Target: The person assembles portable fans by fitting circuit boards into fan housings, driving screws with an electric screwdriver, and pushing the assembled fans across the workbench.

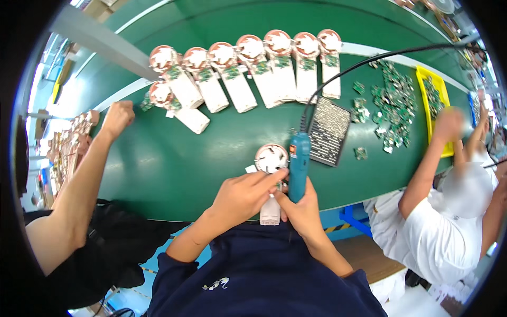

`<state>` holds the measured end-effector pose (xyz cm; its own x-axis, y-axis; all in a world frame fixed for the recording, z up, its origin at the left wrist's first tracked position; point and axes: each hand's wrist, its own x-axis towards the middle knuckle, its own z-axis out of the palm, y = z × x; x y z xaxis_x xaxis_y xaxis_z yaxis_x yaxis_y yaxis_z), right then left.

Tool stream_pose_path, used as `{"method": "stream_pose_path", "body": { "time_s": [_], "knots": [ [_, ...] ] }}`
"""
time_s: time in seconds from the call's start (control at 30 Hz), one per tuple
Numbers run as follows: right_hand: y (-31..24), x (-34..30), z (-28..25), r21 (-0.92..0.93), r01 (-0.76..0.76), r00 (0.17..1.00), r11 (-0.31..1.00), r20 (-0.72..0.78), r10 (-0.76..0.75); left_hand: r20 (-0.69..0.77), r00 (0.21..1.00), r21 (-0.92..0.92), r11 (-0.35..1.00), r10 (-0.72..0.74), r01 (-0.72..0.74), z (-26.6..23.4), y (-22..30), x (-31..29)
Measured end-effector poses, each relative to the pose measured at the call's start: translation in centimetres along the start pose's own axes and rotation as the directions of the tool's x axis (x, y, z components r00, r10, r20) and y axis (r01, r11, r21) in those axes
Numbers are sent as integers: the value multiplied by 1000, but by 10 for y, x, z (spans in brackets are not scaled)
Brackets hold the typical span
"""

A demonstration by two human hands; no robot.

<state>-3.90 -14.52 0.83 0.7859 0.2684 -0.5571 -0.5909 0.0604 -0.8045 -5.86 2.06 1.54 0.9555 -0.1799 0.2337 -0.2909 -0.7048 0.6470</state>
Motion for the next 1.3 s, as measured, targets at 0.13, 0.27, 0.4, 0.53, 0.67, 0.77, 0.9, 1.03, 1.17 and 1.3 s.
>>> {"method": "stream_pose_path", "body": {
  "time_s": [0.13, 0.27, 0.4, 0.53, 0.67, 0.77, 0.9, 1.03, 1.17, 1.3],
  "knots": [
    [0, 1, -2, -35, 30, 999, 999, 12, -30, 192, 981, 78, 995, 40, -56, -9, -4, 13],
    [5, 4, -3, -59, 51, 999, 997, 5, -51, 168, 983, 57, 995, 73, -83, -2, -7, 15],
    [3, 3, 0, -58, 57, 998, 997, 23, -56, -9, 1000, -81, 996, -30, 29, 6, -6, 5],
    [1, 1, 2, -81, 51, 998, 995, -28, -53, -129, 986, -243, 967, -103, 70, 16, -10, -9],
    [5, 0, -1, -73, 52, 998, 996, -33, -54, -129, 940, -449, 864, -315, 228, 30, -2, -20],
    [5, -1, -1, -76, 38, 998, 996, -40, -42, -340, 810, -515, 816, -478, 265, 40, 3, -23],
    [5, -4, 0, -108, 36, 998, 993, -39, -40, -356, 786, -563, 787, -506, 253, 40, 11, -19],
    [7, -5, 0, -136, 67, 998, 988, -8, -69, -245, 726, -698, 636, -643, 328, 44, 12, -22],
    [-2, -5, 6, -147, 66, 997, 987, 51, -59, -404, 693, -673, 707, -598, 218, 48, 8, -32],
    [-6, 3, 12, -154, 72, 992, 985, 116, -55, -474, 661, -655, 735, -582, 178, 46, 4, -33]
  ]
}}
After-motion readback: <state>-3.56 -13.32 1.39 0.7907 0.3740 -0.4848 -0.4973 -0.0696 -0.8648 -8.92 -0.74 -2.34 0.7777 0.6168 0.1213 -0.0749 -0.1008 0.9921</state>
